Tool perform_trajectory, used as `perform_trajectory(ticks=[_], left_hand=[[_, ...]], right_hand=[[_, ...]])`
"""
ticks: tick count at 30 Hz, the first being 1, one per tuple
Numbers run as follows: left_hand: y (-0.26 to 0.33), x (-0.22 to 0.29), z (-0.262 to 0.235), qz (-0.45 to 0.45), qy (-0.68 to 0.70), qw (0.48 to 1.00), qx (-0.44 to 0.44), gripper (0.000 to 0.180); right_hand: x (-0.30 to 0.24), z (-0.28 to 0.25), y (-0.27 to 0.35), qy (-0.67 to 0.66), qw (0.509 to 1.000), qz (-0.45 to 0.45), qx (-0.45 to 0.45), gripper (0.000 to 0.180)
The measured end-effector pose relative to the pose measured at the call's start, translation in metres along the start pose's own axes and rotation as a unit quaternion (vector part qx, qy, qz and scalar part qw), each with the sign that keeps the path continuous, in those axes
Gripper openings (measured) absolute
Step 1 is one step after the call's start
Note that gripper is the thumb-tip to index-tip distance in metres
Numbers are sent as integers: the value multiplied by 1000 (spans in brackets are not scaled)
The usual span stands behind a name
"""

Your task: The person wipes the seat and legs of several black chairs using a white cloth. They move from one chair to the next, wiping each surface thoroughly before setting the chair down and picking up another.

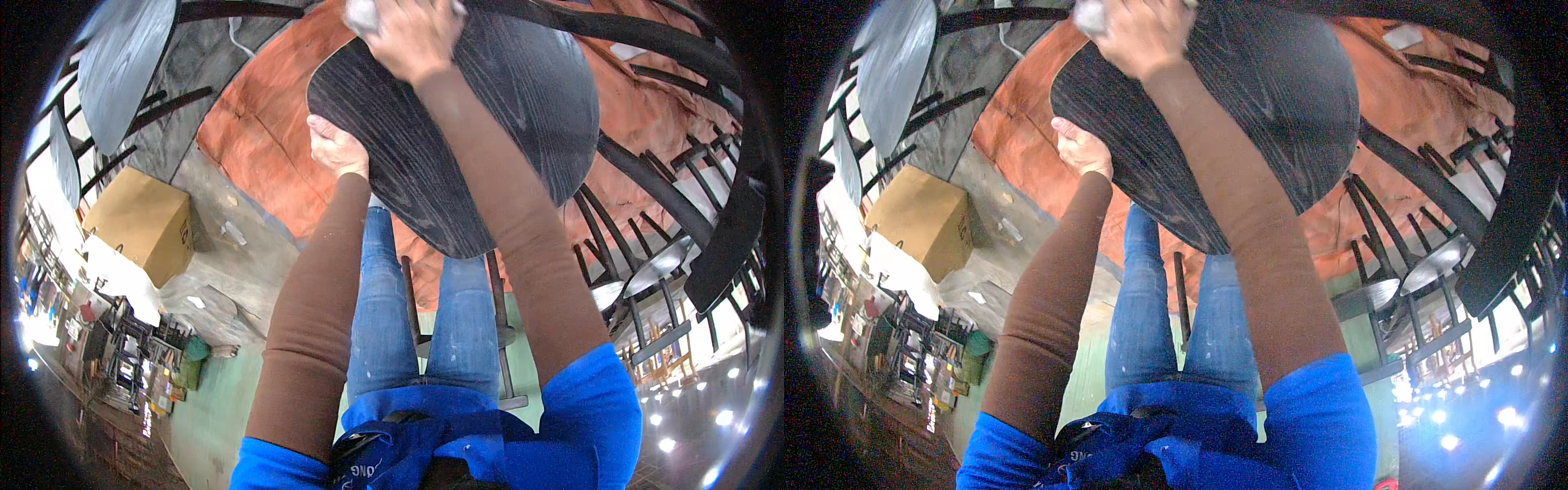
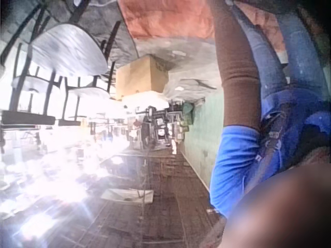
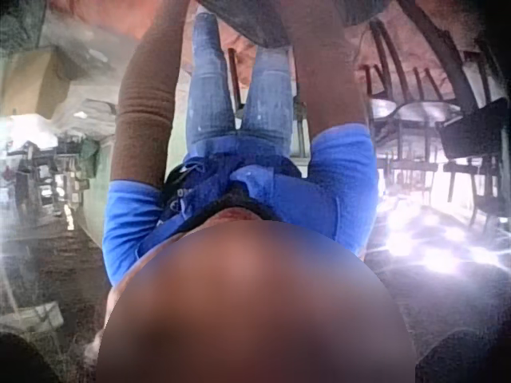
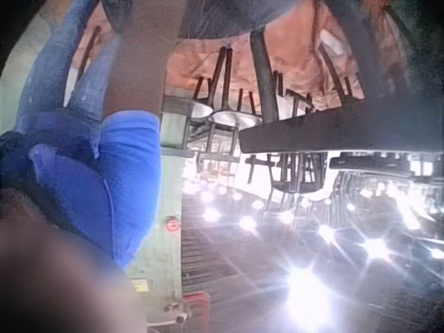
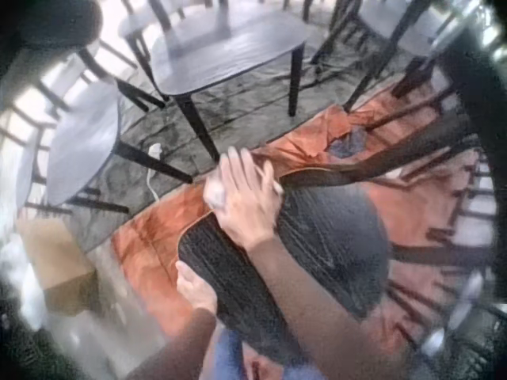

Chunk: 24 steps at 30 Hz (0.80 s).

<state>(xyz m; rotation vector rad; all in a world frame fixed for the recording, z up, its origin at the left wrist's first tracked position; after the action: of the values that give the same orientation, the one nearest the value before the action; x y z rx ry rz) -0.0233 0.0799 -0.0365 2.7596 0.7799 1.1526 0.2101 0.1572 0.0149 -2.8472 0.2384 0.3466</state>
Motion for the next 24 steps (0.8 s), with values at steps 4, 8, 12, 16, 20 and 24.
perform_trajectory(ticks=[4,8,12,16,20,24], left_hand=[[1,4,0,-2,12,1000,0,74],[2,-3,2,-36,6,999,-14,72],[1,-5,0,-27,-12,1000,-3,69],[-1,-13,5,-51,3,999,-16,73],[-2,-8,1,-36,-16,999,2,73],[1,-3,4,-27,7,1000,-15,73]], right_hand=[[66,-44,172,99,975,114,-165,83],[110,-108,308,97,966,166,-172,93],[115,-75,247,148,943,207,-213,87],[67,-25,50,121,988,92,-17,74],[67,-2,-22,47,994,95,33,68],[100,-36,86,93,987,119,-52,71]])
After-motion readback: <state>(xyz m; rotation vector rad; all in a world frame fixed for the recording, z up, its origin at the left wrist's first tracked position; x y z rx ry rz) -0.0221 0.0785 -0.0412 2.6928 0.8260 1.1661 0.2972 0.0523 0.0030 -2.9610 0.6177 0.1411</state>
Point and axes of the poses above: each hand's wrist, its own y-axis away from the middle knuckle, its own z-axis out of the palm, x = y × z, the point moved 10 cm from there along -y, towards the middle knuckle, and after that the axes turned 5 degrees about y, right-handed, at the moved point
